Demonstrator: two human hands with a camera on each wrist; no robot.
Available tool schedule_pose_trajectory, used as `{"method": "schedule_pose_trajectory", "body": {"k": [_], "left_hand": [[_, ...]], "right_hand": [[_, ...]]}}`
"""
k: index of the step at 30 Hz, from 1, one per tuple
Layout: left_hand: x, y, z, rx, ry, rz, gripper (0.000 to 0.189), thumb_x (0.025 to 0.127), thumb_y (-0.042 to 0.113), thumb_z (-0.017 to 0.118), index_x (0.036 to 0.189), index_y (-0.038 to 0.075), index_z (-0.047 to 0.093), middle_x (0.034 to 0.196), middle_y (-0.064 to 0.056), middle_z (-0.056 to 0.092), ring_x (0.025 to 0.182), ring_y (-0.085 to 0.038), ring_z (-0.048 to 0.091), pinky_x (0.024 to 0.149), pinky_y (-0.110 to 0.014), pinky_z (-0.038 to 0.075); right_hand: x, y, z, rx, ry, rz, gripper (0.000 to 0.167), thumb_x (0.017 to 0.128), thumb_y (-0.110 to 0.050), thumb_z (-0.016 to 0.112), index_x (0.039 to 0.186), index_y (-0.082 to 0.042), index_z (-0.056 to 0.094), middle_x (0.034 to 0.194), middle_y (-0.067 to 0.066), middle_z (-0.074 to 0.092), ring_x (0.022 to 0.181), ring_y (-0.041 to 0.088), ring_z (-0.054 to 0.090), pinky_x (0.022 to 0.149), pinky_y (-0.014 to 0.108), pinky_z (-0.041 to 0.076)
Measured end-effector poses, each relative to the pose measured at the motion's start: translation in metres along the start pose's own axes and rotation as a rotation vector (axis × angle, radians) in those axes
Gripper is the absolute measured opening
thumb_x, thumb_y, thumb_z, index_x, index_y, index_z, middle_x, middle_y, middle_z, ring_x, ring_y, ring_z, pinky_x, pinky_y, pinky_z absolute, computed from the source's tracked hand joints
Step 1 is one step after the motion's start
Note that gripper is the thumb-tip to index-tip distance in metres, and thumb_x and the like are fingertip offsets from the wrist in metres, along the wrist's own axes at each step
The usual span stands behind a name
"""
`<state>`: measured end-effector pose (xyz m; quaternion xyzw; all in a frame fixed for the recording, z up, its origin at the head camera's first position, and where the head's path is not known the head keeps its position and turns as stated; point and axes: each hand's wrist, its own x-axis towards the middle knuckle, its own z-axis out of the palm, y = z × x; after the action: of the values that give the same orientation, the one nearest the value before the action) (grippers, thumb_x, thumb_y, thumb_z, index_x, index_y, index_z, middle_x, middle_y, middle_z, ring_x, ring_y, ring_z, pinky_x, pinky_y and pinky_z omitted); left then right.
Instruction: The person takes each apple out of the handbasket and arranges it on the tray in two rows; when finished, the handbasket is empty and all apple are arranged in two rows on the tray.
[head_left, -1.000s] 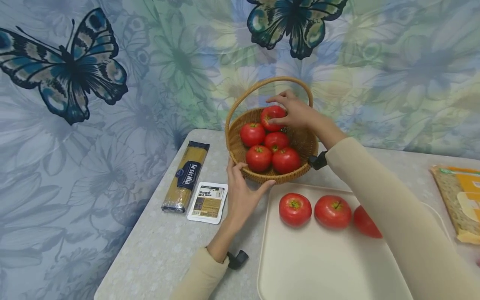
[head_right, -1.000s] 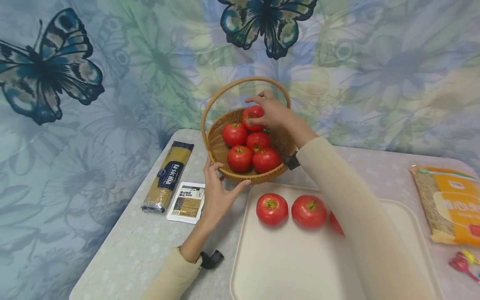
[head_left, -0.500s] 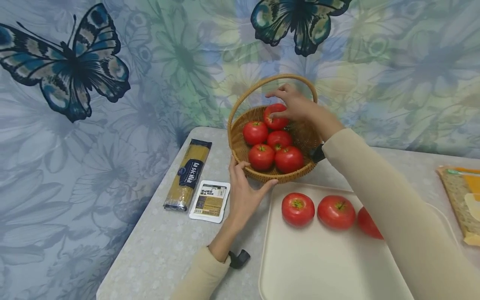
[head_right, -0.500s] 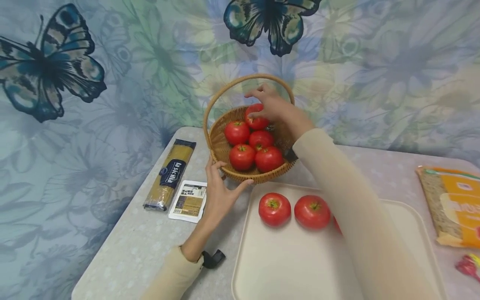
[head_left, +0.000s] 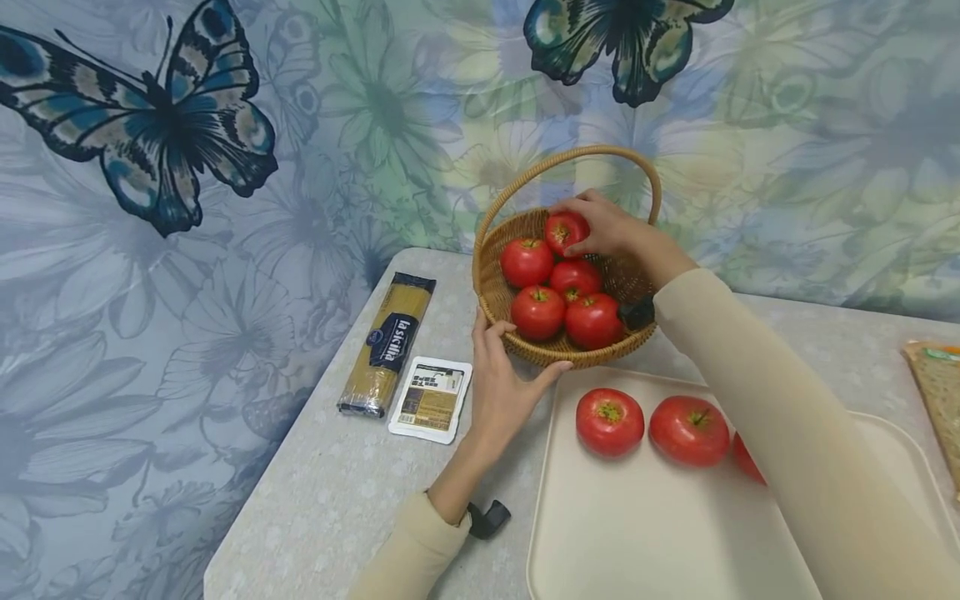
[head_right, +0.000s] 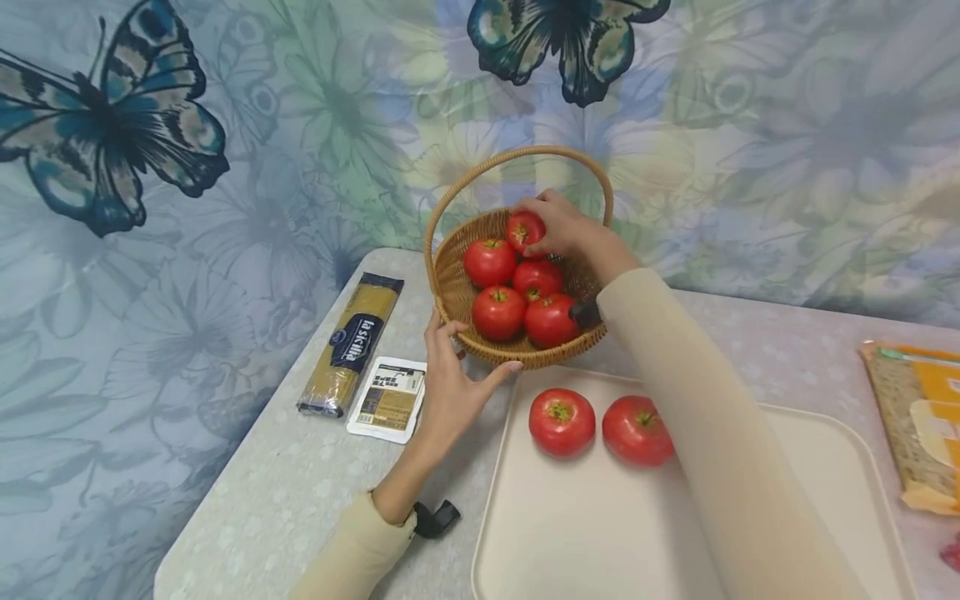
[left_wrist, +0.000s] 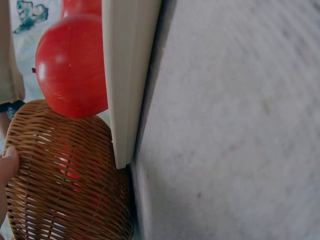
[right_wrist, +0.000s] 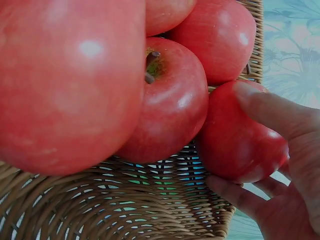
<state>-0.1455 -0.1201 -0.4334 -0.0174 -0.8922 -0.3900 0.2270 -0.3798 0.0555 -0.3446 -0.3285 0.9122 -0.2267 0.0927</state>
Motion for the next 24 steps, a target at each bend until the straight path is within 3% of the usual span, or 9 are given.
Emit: {"method": "schedule_pose_trajectory", "body": {"k": [10,16,20,24], "left_hand": [[-0.009,-0.008,-0.014,-0.011,-0.028,0.02,0.082,0.072,0.065,0.076,0.121,0.01,0.04,0.157,-0.019,0.022,0.147,-0.034,0.024,0.109,-0.045,0.041],[-0.015,-0.012,-0.019,-0.045,-0.049,0.022,0.082,0.072,0.066,0.075,0.121,0.01,0.041,0.158,-0.02,0.021,0.147,-0.035,0.025,0.108,-0.046,0.041],[-0.017,-0.015,-0.025,-0.069,-0.051,0.039,0.082,0.072,0.064,0.076,0.12,0.008,0.041,0.157,-0.022,0.021,0.148,-0.036,0.022,0.111,-0.046,0.038],[-0.019,-0.018,-0.03,-0.071,-0.052,0.052,0.081,0.072,0.063,0.076,0.12,0.007,0.042,0.157,-0.022,0.022,0.148,-0.036,0.021,0.112,-0.046,0.037]], "right_hand": [[-0.018,-0.016,0.005,-0.006,0.034,0.018,0.067,0.081,-0.01,0.078,0.141,-0.01,0.047,0.134,0.023,0.042,0.124,0.039,0.043,0.106,0.054,0.037],[-0.042,-0.036,0.002,-0.031,0.119,-0.047,0.066,0.079,-0.015,0.081,0.137,-0.013,0.051,0.13,0.019,0.047,0.12,0.036,0.047,0.103,0.051,0.041],[-0.068,-0.059,-0.003,-0.041,0.174,-0.099,0.068,0.077,-0.018,0.083,0.138,-0.016,0.051,0.129,0.017,0.048,0.118,0.034,0.049,0.099,0.05,0.044],[-0.111,-0.077,0.001,-0.001,0.241,-0.158,0.069,0.076,-0.02,0.084,0.137,-0.017,0.052,0.13,0.014,0.05,0.117,0.029,0.05,0.096,0.048,0.048]]}}
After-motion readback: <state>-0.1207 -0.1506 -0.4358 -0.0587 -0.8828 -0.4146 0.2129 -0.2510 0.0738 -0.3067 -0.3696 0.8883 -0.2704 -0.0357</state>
